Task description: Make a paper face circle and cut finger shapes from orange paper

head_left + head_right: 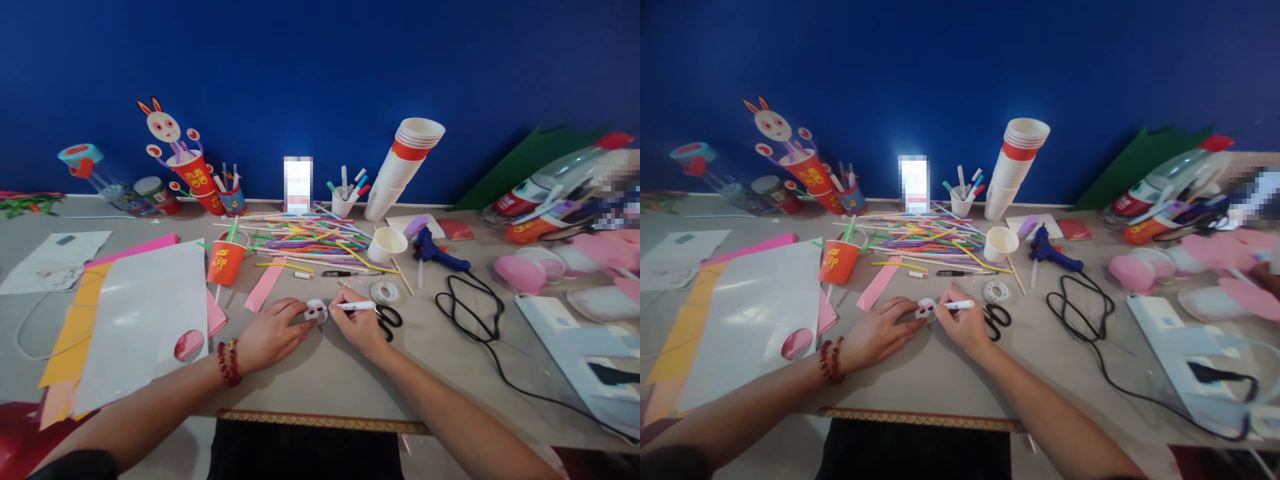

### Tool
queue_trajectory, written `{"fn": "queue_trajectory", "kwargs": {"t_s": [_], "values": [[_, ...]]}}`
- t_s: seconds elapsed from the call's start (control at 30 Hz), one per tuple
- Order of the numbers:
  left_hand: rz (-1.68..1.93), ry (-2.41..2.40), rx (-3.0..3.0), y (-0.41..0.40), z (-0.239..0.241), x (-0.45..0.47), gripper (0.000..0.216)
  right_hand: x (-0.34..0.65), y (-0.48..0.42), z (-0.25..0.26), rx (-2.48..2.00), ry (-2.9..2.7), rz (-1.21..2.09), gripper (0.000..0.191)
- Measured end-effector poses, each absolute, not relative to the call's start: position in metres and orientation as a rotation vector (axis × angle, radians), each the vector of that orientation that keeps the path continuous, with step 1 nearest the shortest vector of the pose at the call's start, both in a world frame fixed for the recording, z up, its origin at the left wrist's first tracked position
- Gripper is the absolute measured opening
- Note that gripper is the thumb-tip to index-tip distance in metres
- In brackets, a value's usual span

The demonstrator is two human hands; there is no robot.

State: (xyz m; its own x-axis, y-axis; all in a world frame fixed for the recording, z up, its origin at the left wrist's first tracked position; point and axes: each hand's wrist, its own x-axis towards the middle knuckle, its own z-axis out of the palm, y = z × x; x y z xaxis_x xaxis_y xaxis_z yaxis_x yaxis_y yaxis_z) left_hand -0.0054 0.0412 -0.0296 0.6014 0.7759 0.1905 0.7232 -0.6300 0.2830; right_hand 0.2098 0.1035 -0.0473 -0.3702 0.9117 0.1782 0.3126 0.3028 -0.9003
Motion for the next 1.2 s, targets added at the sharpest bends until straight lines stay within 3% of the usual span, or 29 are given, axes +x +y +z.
{"fn": "queue_trajectory", "kwargs": {"t_s": [1.2], "values": [[0.470,1.246,2.633,0.0415,-0.0283,-0.0052,0.034,0.2107,0.1035,-0.0477,-1.075,-1.827,1.061,0.016]]}}
